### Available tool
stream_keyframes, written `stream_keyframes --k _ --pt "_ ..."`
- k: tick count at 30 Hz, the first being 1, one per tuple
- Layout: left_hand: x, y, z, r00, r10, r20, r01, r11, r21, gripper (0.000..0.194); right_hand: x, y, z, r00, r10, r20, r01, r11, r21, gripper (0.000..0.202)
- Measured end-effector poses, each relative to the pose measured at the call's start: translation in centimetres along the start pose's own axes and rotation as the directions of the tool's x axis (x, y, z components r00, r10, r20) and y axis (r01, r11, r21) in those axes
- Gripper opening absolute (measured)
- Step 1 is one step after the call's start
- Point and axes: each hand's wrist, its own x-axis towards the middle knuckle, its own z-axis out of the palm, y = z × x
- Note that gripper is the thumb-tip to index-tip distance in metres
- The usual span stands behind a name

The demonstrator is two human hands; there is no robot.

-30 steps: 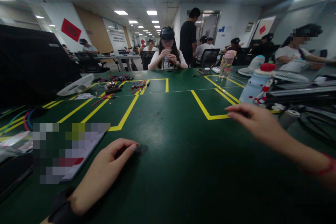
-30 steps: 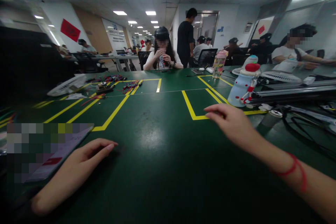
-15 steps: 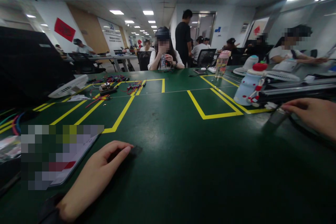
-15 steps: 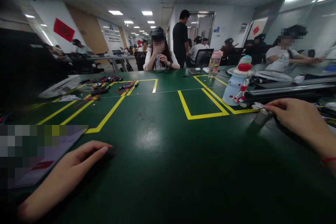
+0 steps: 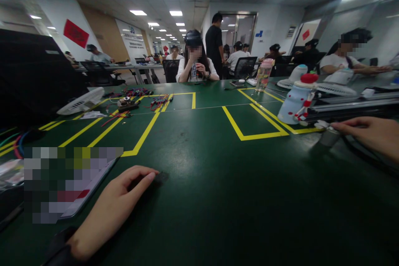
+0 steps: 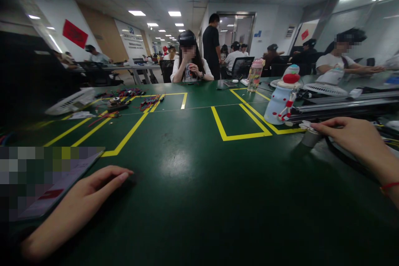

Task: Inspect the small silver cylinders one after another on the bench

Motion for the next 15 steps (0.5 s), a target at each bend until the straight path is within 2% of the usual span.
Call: stream_keyframes --k 6,9,12,15 --pt "0.06 0.01 0.03 1.000 -0.007 0.006 0.008 0.999 -0.036 0.033 -0.39 -0.41 -0.04 0.999 -0.032 -0.016 0.030 0.995 -0.098 0.056" --pt "0.01 0.17 -0.04 1.000 -0.006 0.011 0.007 0.999 -0.040 0.033 -0.42 -0.74 -0.20 0.999 -0.031 0.029 0.034 0.991 -0.127 0.051" --pt "-0.12 0.19 -0.07 1.000 -0.001 0.018 0.001 0.999 -0.048 0.034 -0.62 -0.94 -0.38 0.997 -0.024 0.072 0.027 0.999 -0.041 0.048" --pt "-0.25 0.14 -0.06 1.000 0.009 0.015 -0.009 0.998 -0.055 0.033 -1.08 -1.01 -0.51 0.998 0.004 0.056 -0.008 0.998 0.069 0.050"
